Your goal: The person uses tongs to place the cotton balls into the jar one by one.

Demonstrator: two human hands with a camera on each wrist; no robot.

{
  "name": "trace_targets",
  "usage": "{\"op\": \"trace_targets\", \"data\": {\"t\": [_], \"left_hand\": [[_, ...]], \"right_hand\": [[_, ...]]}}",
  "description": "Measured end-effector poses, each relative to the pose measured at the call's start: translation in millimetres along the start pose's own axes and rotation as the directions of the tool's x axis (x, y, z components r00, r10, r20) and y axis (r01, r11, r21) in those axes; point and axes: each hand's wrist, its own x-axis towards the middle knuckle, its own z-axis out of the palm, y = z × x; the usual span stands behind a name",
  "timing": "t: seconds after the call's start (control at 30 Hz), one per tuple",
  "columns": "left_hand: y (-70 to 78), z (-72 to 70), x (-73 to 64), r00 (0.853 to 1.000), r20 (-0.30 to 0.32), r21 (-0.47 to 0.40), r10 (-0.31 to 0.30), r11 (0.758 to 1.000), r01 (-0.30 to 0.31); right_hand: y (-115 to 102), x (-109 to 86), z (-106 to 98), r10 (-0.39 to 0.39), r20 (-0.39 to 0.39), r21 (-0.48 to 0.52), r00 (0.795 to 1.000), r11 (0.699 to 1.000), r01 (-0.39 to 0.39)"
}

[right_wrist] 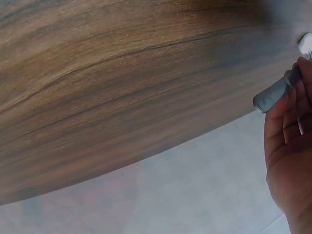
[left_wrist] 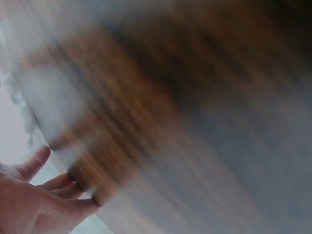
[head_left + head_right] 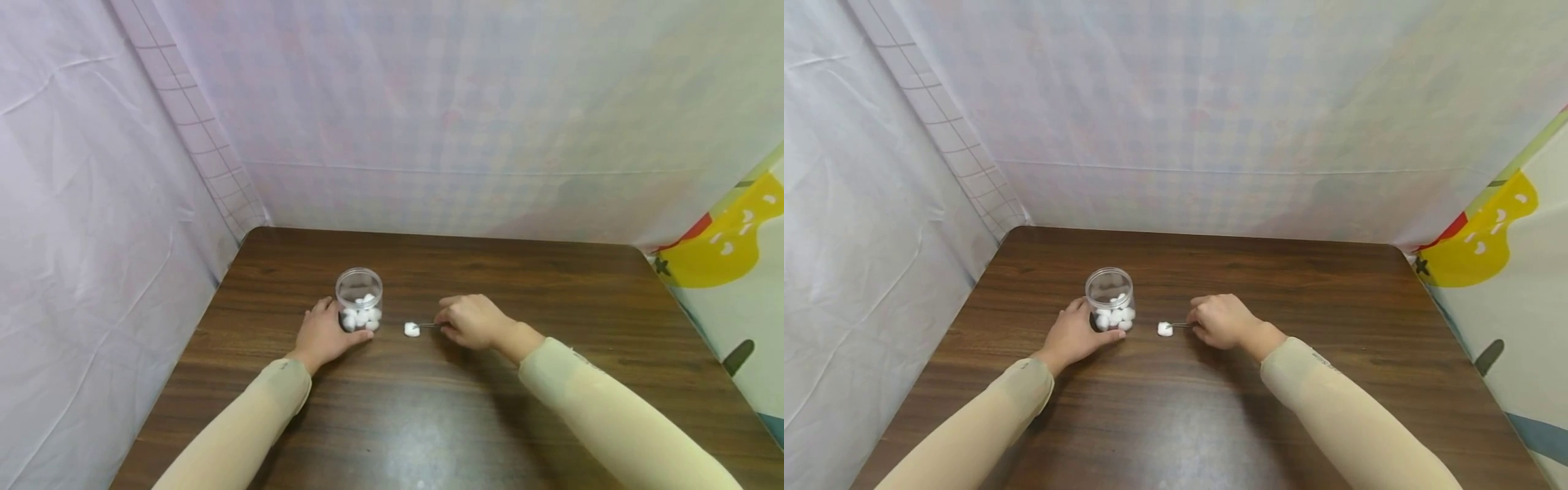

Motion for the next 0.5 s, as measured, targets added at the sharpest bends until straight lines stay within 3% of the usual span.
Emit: {"op": "trace_targets", "data": {"t": [0.5], "left_hand": [[0.4, -0.3, 0.7, 1.0, 0.012, 0.008, -0.008, 1.0, 0.008]], "right_hand": [[2.9, -0.1, -4.1, 0.021, -0.025, -0.02, 0.999, 1.0, -0.021]]}}
